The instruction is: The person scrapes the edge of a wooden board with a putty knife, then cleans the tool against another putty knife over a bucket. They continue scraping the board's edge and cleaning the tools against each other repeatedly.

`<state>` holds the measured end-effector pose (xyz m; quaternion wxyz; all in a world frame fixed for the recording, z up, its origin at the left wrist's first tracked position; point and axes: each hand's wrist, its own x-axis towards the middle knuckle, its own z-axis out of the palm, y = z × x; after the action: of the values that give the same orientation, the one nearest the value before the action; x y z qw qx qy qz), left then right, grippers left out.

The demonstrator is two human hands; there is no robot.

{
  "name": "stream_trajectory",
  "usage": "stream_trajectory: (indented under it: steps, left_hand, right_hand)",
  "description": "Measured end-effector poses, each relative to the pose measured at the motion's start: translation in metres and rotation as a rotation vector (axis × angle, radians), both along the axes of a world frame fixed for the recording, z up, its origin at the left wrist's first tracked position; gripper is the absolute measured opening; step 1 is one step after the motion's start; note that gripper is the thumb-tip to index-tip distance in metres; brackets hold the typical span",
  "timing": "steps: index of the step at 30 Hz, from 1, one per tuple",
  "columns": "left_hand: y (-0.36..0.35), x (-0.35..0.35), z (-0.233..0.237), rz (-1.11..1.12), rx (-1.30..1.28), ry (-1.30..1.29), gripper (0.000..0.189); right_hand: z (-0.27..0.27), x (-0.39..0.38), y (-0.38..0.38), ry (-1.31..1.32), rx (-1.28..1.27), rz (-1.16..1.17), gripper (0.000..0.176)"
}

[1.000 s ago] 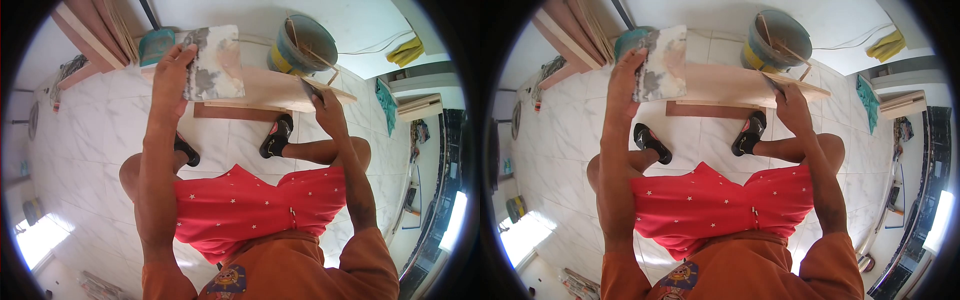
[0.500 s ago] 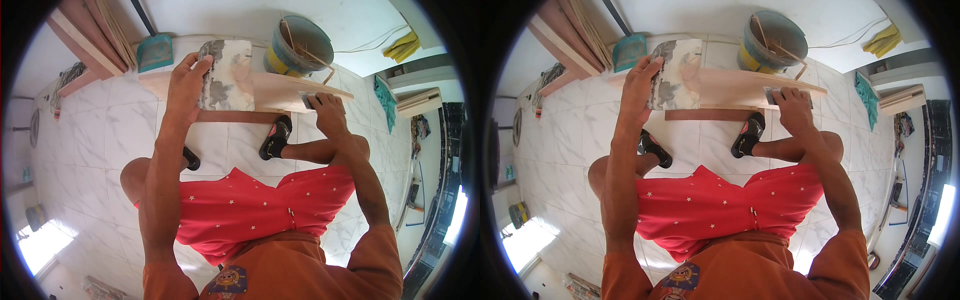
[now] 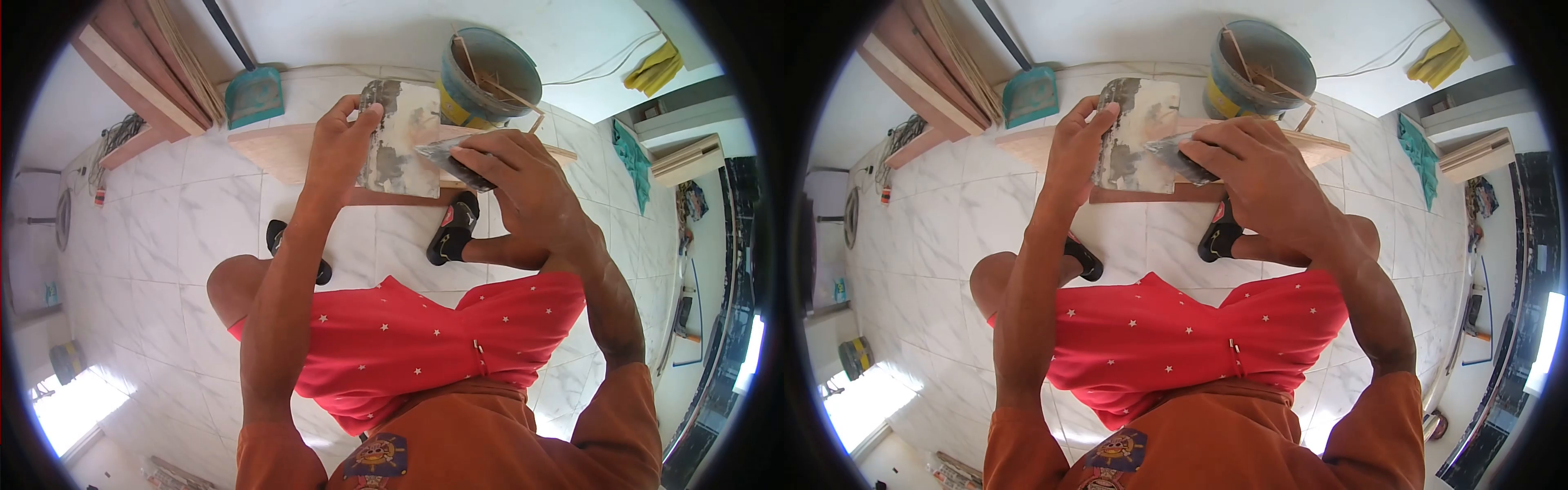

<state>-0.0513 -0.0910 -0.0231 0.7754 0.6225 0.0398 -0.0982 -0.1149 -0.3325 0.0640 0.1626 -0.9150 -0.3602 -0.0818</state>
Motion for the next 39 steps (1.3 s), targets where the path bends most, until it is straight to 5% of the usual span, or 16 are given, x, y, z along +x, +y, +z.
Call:
stream_trajectory:
  steps: [5, 11, 14, 20, 32, 39]
  left_hand:
    - [-0.010, 0.002, -0.002, 0.034, 0.029, -0.054, 0.027]
    - [-0.010, 0.012, -0.016, 0.095, 0.145, -0.063, 0.025]
    - [0.004, 0.016, -0.011, 0.140, 0.176, -0.032, 0.024]
    - [0.010, 0.012, -0.003, 0.156, -0.017, 0.020, 0.025]
    - [0.011, 0.009, 0.008, 0.162, -0.128, -0.014, 0.024]
    - [0.012, 0.008, 0.004, 0.148, -0.116, -0.024, 0.026]
  right_hand:
    - [-0.005, -0.002, 0.001, -0.025, -0.126, 0.032, 0.053]
    - [0.008, 0.013, -0.037, 0.243, -0.095, 0.029, 0.040]
    - [0.000, 0.033, -0.064, 0.604, 0.060, -0.341, 0.029]
    - [-0.076, 0.068, -0.097, 0.259, -0.079, -0.321, 0.030]
    - [-0.138, 0.064, -0.086, -0.071, -0.278, -0.320, 0.037]
    - [-0.112, 0.060, -0.098, 0.093, -0.271, -0.269, 0.040]
